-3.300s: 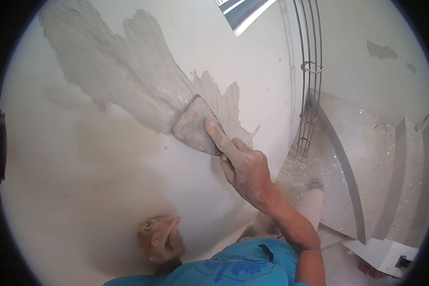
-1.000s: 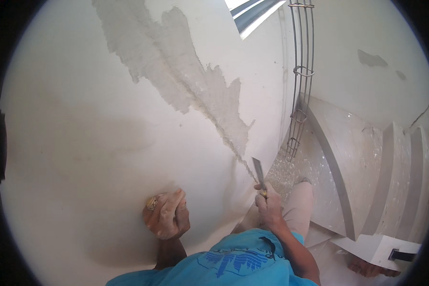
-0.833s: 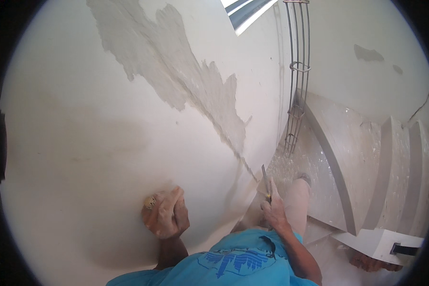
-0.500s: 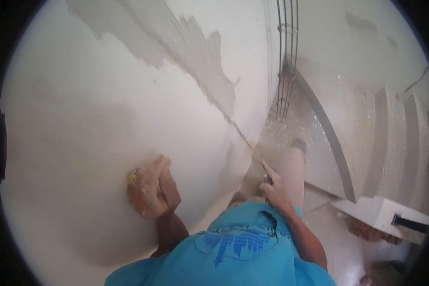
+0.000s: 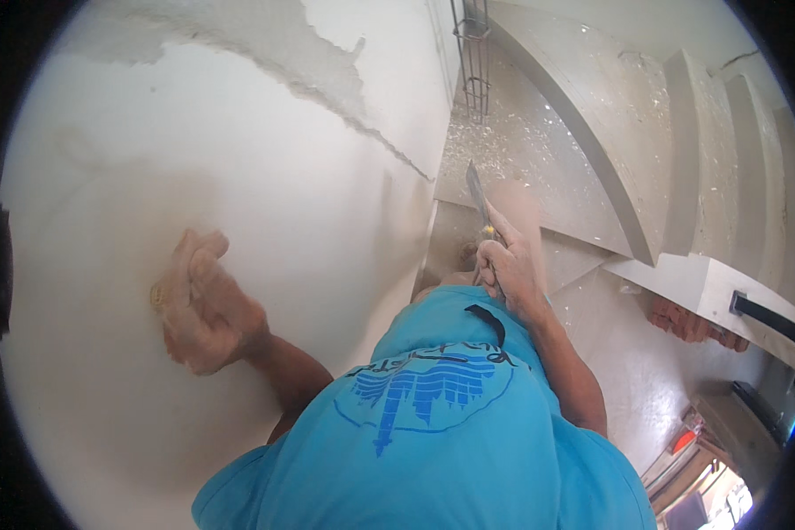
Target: The person applies filler to a crack in a white wall using a putty knife. They spread the material along the crack and occasionally touch the wall with their hands while standing on a spiral staircase.
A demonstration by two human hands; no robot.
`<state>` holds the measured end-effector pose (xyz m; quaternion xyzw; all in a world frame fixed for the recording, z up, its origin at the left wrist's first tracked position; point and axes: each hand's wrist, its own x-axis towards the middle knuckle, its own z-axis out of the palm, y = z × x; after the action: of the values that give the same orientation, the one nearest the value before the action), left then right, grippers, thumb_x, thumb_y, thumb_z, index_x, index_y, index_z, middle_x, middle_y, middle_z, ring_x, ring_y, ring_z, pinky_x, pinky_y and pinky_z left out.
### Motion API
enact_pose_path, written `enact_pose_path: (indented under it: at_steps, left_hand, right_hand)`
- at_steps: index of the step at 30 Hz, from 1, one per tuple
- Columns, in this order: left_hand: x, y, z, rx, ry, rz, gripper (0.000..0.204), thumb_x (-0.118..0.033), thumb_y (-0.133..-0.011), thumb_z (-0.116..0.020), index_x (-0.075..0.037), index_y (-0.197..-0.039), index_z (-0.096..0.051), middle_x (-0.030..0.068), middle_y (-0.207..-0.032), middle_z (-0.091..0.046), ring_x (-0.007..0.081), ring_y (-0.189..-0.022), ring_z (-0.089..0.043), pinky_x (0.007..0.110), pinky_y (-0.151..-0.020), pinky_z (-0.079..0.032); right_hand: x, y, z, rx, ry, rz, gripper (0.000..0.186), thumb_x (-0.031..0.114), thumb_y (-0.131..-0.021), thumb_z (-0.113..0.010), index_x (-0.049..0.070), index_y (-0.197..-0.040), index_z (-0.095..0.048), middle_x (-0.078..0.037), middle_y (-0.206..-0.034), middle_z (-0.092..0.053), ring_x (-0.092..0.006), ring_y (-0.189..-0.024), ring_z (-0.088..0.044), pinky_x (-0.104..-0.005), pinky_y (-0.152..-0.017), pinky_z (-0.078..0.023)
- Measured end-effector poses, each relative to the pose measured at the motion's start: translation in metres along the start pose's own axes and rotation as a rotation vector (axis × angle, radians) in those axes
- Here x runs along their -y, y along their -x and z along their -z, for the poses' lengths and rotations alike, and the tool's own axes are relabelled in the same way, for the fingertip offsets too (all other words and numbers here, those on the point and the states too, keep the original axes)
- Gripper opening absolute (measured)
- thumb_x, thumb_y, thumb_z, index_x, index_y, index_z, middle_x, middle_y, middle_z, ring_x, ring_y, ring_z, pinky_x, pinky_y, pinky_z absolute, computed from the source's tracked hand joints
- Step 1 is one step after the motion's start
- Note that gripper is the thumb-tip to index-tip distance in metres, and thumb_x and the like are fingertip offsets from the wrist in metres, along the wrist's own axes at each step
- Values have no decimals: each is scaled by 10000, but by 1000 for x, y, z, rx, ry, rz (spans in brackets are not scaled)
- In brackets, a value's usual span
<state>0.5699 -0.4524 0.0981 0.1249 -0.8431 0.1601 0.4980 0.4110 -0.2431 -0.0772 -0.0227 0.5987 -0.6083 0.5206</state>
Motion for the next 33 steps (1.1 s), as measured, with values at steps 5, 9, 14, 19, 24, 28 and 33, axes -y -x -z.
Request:
enact_pose_path:
  at_steps: [5, 9, 14, 19, 24, 28, 33]
  left_hand:
    - [-1, 0, 4, 9, -5, -1, 156, -59, -977, -576, 56, -895, -645, 116, -718, -705, 193, -600, -659, 271, -468, -524]
    - [-2, -1, 0, -9, 25, 51, 171, -58, -974, -581, 73, -887, -648, 139, -728, -703, 198, -561, -659, 268, -480, -545]
    - [-2, -2, 0, 49, -86, 42, 169, -37, -967, -565, 103, -903, -634, 170, -700, -687, 209, -528, -658, 288, -495, -577]
    - [0, -2, -6, 58, -161, 35, 128, -3, -985, -475, 67, -937, -571, 151, -626, -661, 173, -494, -602, 245, -435, -465]
    - [-10, -1, -9, 106, 133, 178, 163, -14, -975, -487, 71, -909, -608, 160, -675, -672, 193, -527, -619, 309, -519, -504]
    - [-42, 11, -36, 598, 188, 628, 226, -125, -989, -530, 56, -967, -663, 131, -786, -691, 190, -620, -645, 305, -603, -517]
    - [-42, 40, -70, 861, 374, 968, 278, -190, -1000, -538, 60, -994, -661, 108, -774, -667, 161, -640, -637, 283, -609, -518]
  right_hand:
    - [-10, -6, 23, -125, -198, -45, 713, 13, -861, -453, 107, -1544, -270, -4, -671, -462, -67, -463, -423, -231, -342, -364]
    - [-20, -13, 35, -200, -315, -114, 702, 10, -851, -455, 109, -1528, -297, -3, -688, -458, -80, -478, -432, -244, -344, -375]
    - [-25, -26, 38, -195, -303, -141, 708, 6, -841, -464, 112, -1524, -313, 0, -665, -457, -76, -471, -423, -244, -343, -368]
    - [-5, -38, 26, -69, -60, -56, 747, 4, -807, -467, 121, -1533, -336, 16, -628, -442, -58, -448, -378, -227, -337, -345]
    - [19, -51, 16, 203, 325, 124, 739, 5, -786, -479, 90, -1511, -367, -129, -922, -660, -181, -629, -585, -313, -597, -525]
    - [20, -71, -7, 317, 459, 509, 731, -14, -780, -500, 118, -1492, -398, -194, -1224, -640, -294, -855, -657, -359, -822, -526]
    - [46, -80, -32, 417, 537, 566, 726, -12, -808, -544, 225, -1484, -427, -189, -1053, -655, -365, -798, -646, -409, -773, -538]
